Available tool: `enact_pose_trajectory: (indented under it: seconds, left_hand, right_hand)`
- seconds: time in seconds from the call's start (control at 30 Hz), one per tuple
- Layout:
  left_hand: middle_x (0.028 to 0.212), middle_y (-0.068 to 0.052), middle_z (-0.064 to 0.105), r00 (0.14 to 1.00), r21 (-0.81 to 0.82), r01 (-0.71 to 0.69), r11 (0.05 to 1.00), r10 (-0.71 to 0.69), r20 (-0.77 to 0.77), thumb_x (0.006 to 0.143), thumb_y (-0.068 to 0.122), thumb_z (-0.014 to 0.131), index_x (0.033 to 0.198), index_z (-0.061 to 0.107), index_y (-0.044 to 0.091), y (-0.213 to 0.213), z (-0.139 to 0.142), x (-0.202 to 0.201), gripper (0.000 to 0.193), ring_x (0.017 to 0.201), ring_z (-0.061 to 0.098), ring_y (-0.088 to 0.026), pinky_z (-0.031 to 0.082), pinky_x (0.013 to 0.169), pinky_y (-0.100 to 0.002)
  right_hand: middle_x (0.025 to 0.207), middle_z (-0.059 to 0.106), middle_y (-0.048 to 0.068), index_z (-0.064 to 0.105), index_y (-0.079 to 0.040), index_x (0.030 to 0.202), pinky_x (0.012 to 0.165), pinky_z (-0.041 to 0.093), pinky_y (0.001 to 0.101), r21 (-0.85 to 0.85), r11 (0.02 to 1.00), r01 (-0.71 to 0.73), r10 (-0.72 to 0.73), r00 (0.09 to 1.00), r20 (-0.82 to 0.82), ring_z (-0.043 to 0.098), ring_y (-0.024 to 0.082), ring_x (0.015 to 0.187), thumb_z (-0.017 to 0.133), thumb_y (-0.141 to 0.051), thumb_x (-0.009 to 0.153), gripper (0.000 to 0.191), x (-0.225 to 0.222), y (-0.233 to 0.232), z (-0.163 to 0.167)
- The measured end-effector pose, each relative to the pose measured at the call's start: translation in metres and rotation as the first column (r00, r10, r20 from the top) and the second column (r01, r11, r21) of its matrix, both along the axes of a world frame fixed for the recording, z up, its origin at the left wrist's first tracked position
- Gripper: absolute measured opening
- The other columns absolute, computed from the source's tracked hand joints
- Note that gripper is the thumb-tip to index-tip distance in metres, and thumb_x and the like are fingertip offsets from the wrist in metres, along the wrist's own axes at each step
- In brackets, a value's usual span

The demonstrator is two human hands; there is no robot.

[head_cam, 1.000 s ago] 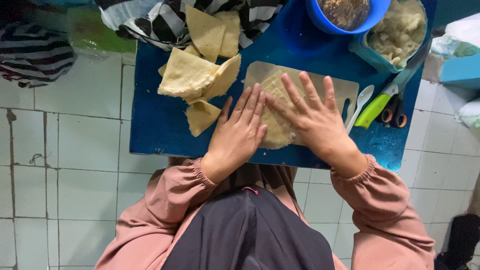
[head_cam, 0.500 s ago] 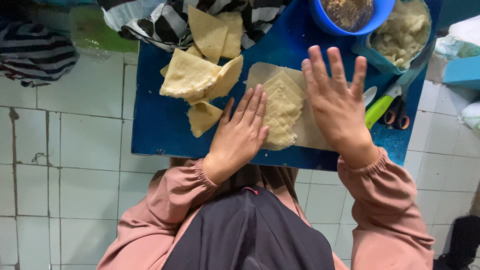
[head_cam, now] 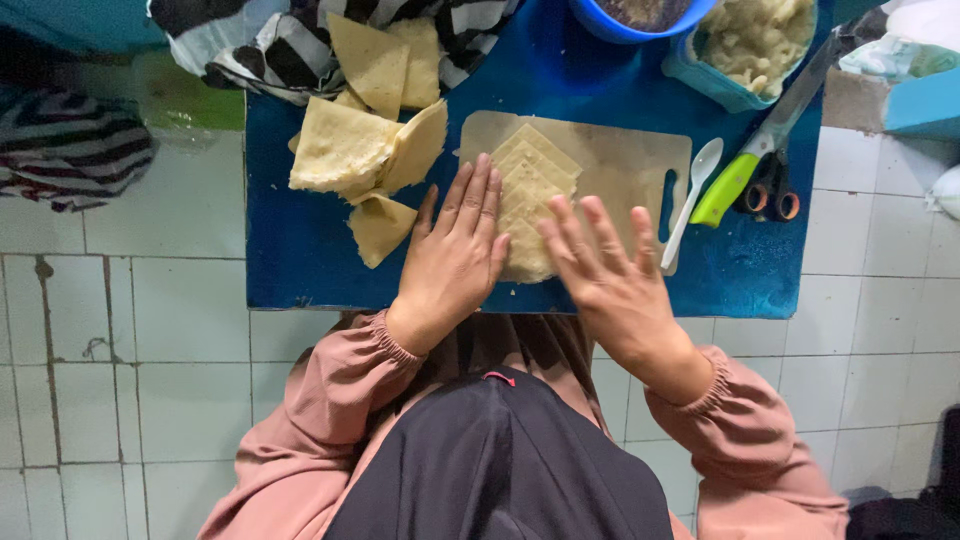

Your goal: The person sits on the floor at a low table and stacks thin square crackers on a cutting board, folding and layering them one at a time. They occasionally use a spoon to scoop brown powder from a blue bowl and sprinkle it over the crackers before adding more layers.

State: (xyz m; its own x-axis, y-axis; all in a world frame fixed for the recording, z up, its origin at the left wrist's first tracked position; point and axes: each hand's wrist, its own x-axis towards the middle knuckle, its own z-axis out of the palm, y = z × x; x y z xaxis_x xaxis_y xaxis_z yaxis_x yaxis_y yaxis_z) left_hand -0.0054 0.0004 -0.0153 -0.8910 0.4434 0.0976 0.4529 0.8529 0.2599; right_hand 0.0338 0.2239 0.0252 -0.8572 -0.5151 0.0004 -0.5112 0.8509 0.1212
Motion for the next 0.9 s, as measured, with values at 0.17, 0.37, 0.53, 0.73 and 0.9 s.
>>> enact_pose_trajectory:
  seconds: [0.17, 0.37, 0.53, 0.73, 0.9]
  left_hand:
    - [0.170, -0.012, 0.027, 1.000, -0.001, -0.001, 1.000, 0.001, 0.012, 0.108, 0.037, 0.044, 0.161, 0.034, 0.002, -0.001, -0.002, 0.001, 0.065, 0.157, 0.025, -0.024, 0.021, 0.126, -0.045]
    - [0.169, -0.012, 0.028, 1.000, -0.025, 0.012, 1.000, -0.012, -0.004, 0.108, 0.037, 0.044, 0.161, 0.035, 0.003, -0.003, -0.005, 0.004, 0.064, 0.156, 0.029, -0.025, 0.026, 0.124, -0.043]
    - [0.167, -0.017, 0.032, 1.000, 0.044, -0.017, 0.999, 0.017, 0.006, 0.107, 0.035, 0.047, 0.159, 0.037, -0.002, -0.017, 0.002, 0.010, 0.064, 0.154, 0.034, -0.031, 0.033, 0.121, -0.041]
    - [0.166, -0.016, 0.036, 1.000, 0.019, -0.026, 0.999, 0.026, -0.016, 0.107, 0.034, 0.049, 0.157, 0.040, 0.000, -0.021, 0.004, 0.012, 0.061, 0.152, 0.037, -0.030, 0.036, 0.119, -0.041]
    - [0.166, -0.016, 0.034, 1.000, 0.033, -0.027, 0.999, 0.027, 0.005, 0.106, 0.039, 0.050, 0.157, 0.040, -0.001, -0.020, 0.004, 0.010, 0.066, 0.152, 0.034, -0.030, 0.034, 0.120, -0.041]
  right_hand:
    - [0.149, 0.044, 0.038, 0.028, 0.008, 0.160, 0.119, 0.035, 0.0549, -0.405, 0.835, 0.373, -0.367, 0.925, 0.096, 0.045, 0.053, 0.140, 0.051, 0.010, 0.088, 0.076, 0.007, 0.017, 0.001]
    - [0.150, 0.049, 0.036, 0.026, 0.006, 0.161, 0.114, 0.044, 0.0489, -0.647, 0.664, 0.374, -0.384, 0.914, 0.134, 0.053, 0.051, 0.133, 0.044, 0.017, 0.088, 0.077, 0.014, 0.014, -0.007]
    - [0.144, 0.052, 0.033, 0.030, 0.005, 0.158, 0.110, 0.047, 0.0493, -0.656, 0.688, 0.309, -0.322, 0.941, 0.105, 0.056, 0.050, 0.128, 0.046, 0.016, 0.083, 0.078, 0.014, 0.007, -0.002]
    - [0.113, 0.069, 0.021, 0.051, -0.008, 0.151, 0.085, 0.054, 0.0461, -0.558, 0.670, 0.490, -0.499, 0.853, 0.150, 0.070, 0.039, 0.098, 0.064, 0.001, 0.104, 0.049, -0.028, 0.032, 0.004]
    - [0.131, 0.064, 0.020, 0.037, -0.007, 0.156, 0.095, 0.057, 0.0393, -0.631, 0.774, -0.059, -0.143, 0.954, -0.265, 0.067, 0.035, 0.111, 0.061, 0.014, 0.105, 0.060, -0.124, 0.057, -0.016]
